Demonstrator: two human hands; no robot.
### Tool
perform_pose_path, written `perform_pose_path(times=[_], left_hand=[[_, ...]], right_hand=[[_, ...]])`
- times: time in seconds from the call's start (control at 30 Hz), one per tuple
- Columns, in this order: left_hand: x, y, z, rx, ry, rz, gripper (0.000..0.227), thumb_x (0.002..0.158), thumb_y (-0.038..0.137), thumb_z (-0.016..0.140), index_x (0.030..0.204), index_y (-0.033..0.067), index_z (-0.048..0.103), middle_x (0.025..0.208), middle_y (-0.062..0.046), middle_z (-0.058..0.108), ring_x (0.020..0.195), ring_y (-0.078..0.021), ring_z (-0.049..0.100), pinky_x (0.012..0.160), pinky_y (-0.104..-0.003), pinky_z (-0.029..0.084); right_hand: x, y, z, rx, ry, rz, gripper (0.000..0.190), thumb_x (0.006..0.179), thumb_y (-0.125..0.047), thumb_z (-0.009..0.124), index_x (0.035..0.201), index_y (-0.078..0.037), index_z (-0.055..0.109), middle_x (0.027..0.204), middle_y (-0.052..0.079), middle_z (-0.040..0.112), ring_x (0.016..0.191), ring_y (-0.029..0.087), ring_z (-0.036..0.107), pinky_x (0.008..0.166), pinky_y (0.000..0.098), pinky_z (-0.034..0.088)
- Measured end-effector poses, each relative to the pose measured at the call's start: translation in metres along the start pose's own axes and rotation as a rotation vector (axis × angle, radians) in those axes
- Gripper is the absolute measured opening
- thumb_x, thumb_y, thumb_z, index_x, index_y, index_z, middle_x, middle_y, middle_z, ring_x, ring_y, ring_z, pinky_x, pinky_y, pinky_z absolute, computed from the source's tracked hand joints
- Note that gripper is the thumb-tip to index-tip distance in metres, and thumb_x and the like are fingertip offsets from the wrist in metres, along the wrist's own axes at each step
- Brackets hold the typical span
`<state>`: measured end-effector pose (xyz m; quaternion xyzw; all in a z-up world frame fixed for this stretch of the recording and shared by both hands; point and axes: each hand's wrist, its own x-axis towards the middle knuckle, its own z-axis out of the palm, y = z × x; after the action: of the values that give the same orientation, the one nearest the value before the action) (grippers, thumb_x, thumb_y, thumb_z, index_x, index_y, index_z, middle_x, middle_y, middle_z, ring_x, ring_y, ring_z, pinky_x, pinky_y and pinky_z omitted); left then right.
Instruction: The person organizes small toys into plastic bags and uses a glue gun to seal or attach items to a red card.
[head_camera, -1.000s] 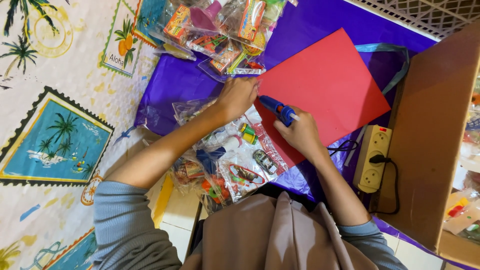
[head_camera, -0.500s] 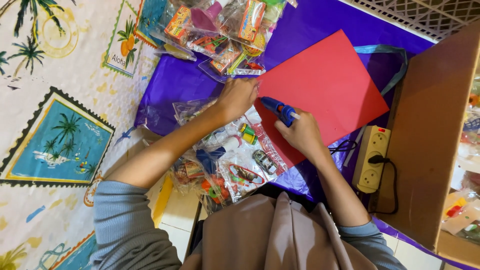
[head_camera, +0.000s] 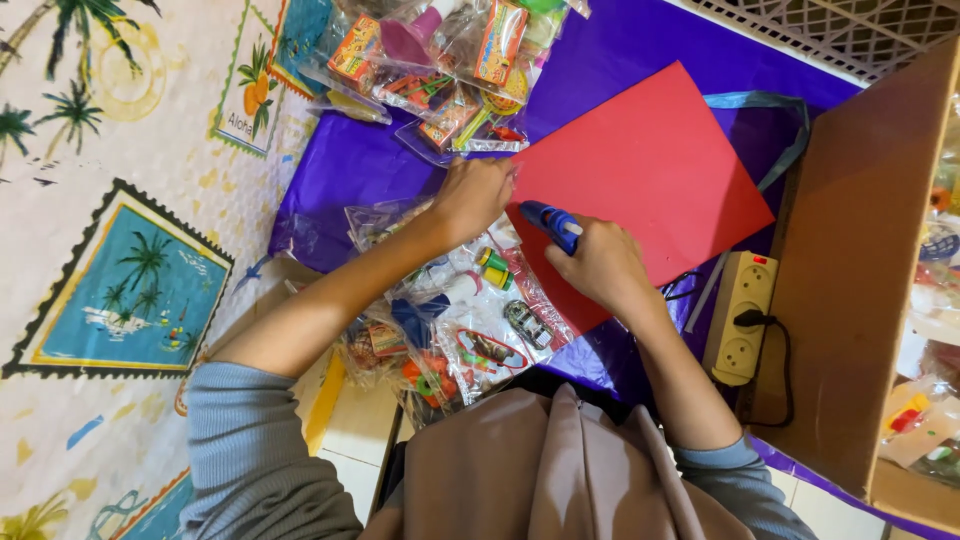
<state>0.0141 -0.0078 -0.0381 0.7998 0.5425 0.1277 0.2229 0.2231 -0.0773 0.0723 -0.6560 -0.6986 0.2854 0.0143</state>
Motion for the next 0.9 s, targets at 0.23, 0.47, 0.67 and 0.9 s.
perform_pose_path(times=[0.23,0.47,0.67,0.9], left_hand=[[-0.007,0.008,-0.010,0.041,0.005,0.010,0.026,0.101,0.026,0.050,0.107,0.0127,0.071,0.095,-0.012,0.076,0.092,-0.0366,0.075,0.090,-0.050,0.046],[-0.023,0.022,-0.022,0.087,-0.160,0.005,0.029,0.099,0.033,0.056,0.117,0.0178,0.073,0.119,-0.012,0.070,0.111,-0.0364,0.069,0.094,-0.052,0.042],[-0.025,0.030,-0.011,0.176,-0.140,0.015,0.033,0.099,0.035,0.059,0.122,0.0146,0.072,0.125,-0.013,0.060,0.121,-0.0363,0.061,0.097,-0.050,0.039],[-0.039,0.051,-0.001,0.307,-0.078,0.021,0.042,0.097,0.030,0.062,0.128,0.0031,0.068,0.125,-0.014,0.052,0.125,-0.0353,0.052,0.104,-0.053,0.029]], right_hand=[[-0.010,-0.002,-0.014,0.002,-0.047,-0.022,0.033,0.079,-0.035,0.076,0.079,-0.002,0.072,0.070,0.022,0.069,0.076,0.046,0.072,0.067,0.0496,0.054],[-0.026,0.041,-0.018,0.191,0.028,0.003,0.029,0.081,-0.026,0.077,0.077,0.000,0.067,0.063,0.022,0.065,0.068,0.041,0.069,0.062,0.0477,0.052],[-0.022,0.064,-0.014,0.265,0.082,-0.005,0.024,0.081,-0.023,0.078,0.080,-0.001,0.068,0.055,0.012,0.059,0.057,0.028,0.063,0.056,0.0402,0.049],[-0.026,0.069,-0.006,0.297,0.073,-0.018,0.025,0.081,-0.022,0.078,0.086,0.002,0.071,0.056,0.015,0.060,0.058,0.029,0.063,0.056,0.0419,0.049]])
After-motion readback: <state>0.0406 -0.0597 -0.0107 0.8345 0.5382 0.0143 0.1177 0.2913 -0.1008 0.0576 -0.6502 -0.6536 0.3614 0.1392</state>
